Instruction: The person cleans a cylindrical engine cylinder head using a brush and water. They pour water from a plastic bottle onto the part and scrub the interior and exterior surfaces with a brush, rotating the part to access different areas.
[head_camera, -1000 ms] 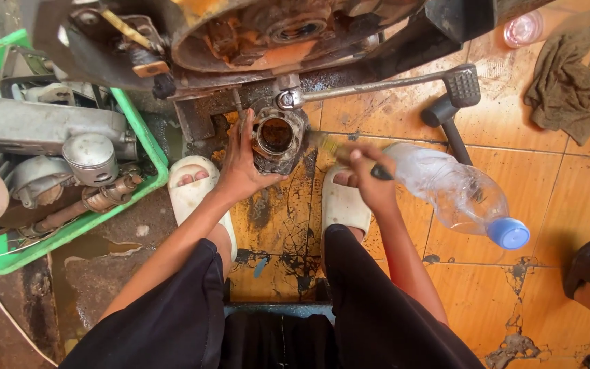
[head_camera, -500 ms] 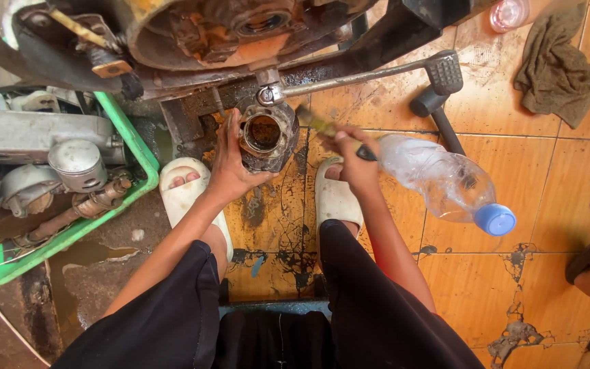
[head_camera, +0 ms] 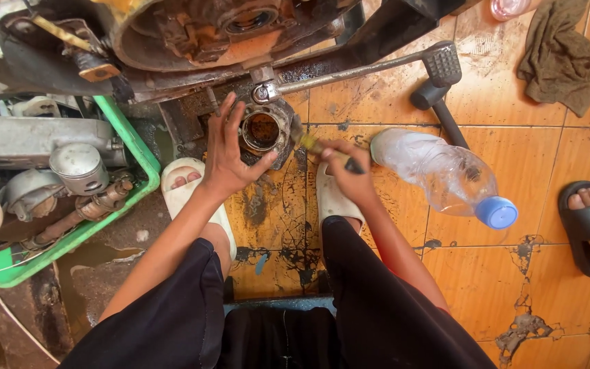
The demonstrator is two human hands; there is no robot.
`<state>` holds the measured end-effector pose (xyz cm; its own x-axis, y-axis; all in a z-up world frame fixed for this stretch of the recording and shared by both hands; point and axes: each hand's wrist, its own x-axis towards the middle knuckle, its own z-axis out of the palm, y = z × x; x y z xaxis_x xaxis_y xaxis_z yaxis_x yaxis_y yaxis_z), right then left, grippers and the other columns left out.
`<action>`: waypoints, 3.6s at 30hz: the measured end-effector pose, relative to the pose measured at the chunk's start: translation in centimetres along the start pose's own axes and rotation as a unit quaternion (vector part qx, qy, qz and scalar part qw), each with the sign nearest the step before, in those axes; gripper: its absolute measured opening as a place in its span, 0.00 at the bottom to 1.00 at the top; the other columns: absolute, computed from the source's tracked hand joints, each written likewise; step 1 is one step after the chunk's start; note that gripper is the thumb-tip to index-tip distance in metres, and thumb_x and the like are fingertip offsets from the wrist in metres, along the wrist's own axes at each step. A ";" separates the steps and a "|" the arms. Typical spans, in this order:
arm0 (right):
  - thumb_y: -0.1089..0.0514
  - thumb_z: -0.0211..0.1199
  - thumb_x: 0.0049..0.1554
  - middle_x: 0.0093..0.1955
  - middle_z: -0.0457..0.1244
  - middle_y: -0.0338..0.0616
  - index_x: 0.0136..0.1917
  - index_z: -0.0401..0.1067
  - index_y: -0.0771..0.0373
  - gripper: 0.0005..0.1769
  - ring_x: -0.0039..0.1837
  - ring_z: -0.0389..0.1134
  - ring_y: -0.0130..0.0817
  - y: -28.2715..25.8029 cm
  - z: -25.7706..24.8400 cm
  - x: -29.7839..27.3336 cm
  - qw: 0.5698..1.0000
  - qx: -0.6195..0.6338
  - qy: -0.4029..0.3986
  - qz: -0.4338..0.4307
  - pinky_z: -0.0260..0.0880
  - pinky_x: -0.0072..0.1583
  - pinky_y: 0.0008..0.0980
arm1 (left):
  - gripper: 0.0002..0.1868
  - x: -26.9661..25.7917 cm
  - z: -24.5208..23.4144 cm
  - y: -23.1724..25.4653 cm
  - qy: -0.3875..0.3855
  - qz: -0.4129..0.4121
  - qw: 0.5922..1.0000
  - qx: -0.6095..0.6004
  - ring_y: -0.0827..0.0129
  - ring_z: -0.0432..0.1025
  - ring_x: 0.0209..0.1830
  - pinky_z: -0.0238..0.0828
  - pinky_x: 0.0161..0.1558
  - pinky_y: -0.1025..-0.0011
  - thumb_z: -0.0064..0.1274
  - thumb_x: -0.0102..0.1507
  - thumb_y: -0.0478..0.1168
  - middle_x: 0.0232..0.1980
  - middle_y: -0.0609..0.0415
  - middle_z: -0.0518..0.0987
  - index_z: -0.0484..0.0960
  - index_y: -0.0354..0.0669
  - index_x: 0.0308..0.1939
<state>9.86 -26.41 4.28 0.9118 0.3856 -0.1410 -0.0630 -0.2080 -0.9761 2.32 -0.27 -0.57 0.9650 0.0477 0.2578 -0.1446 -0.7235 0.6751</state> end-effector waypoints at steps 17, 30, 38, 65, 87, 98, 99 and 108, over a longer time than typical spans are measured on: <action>0.68 0.54 0.64 0.50 0.68 0.66 0.58 0.74 0.80 0.14 0.54 0.74 0.58 -0.1 -0.4 -4.6 0.987 0.156 0.005 0.038 0.78 0.56 0.51 | 0.30 4.7 3.9 -5.5 0.008 0.289 0.925 0.246 0.60 0.75 0.37 0.76 0.38 0.63 0.52 0.62 0.68 0.41 0.49 0.75 0.80 0.49 0.52; 0.62 0.66 0.55 0.40 0.71 0.57 0.49 0.83 0.63 0.09 0.50 0.75 0.47 -2.2 -0.9 -4.1 0.996 -0.048 -0.042 0.069 0.72 0.58 0.45 | 0.25 3.6 3.2 -0.2 0.097 0.137 0.949 0.268 0.53 0.74 0.47 0.74 0.46 0.57 0.55 0.60 0.62 0.40 0.48 0.75 0.81 0.46 0.45; 0.58 0.65 0.57 0.42 0.71 0.55 0.48 0.82 0.62 0.09 0.54 0.73 0.48 1.0 -0.6 -4.4 0.997 -0.070 -0.033 0.032 0.68 0.63 0.49 | 0.30 6.2 -0.7 -3.6 -0.185 0.334 0.907 0.176 0.52 0.78 0.50 0.75 0.55 0.56 0.59 0.67 0.61 0.51 0.48 0.76 0.76 0.53 0.68; 0.67 0.55 0.60 0.42 0.71 0.65 0.45 0.77 0.70 0.09 0.46 0.76 0.51 -2.9 -0.1 -2.0 0.996 0.010 0.053 0.077 0.76 0.48 0.48 | 0.39 1.8 1.0 1.5 -0.042 -0.033 0.974 0.218 0.43 0.82 0.44 0.84 0.40 0.46 0.59 0.67 0.66 0.49 0.33 0.77 0.73 0.32 0.61; 0.63 0.58 0.58 0.41 0.71 0.58 0.46 0.78 0.67 0.09 0.45 0.75 0.37 -1.3 1.3 -0.9 0.980 0.044 0.081 0.175 0.78 0.45 0.34 | 0.22 2.9 0.8 0.3 -0.009 0.070 0.997 0.006 0.42 0.75 0.63 0.74 0.66 0.36 0.62 0.67 0.52 0.58 0.42 0.77 0.77 0.40 0.54; 0.64 0.53 0.60 0.42 0.69 0.71 0.49 0.73 0.75 0.12 0.45 0.76 0.54 -2.2 -0.5 0.1 0.975 0.099 0.044 0.196 0.82 0.46 0.47 | 0.31 3.3 0.6 -1.3 -0.020 0.091 0.989 -0.116 0.37 0.77 0.62 0.73 0.67 0.32 0.68 0.59 0.56 0.59 0.39 0.81 0.79 0.38 0.55; 0.63 0.53 0.60 0.42 0.69 0.69 0.50 0.72 0.75 0.12 0.45 0.76 0.53 -3.5 -1.1 0.1 0.968 0.107 0.070 0.215 0.81 0.47 0.48 | 0.33 3.4 0.7 -1.5 -0.021 0.110 0.988 -0.106 0.38 0.78 0.62 0.73 0.67 0.32 0.70 0.57 0.57 0.60 0.39 0.82 0.79 0.38 0.56; 0.69 0.51 0.59 0.39 0.69 0.70 0.48 0.75 0.78 0.12 0.43 0.76 0.53 -4.4 -0.3 -2.6 0.994 0.044 -0.045 0.091 0.80 0.45 0.47 | 0.30 3.1 1.1 -1.7 0.032 0.108 0.989 -0.090 0.43 0.80 0.59 0.74 0.67 0.39 0.73 0.56 0.52 0.58 0.43 0.85 0.82 0.40 0.54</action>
<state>7.88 -26.78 9.00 0.8425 0.4276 -0.3278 -0.2630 -0.2045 -0.9429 5.82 0.28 -1.68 0.8921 -0.0473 0.4494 -0.3888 -0.5871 0.7101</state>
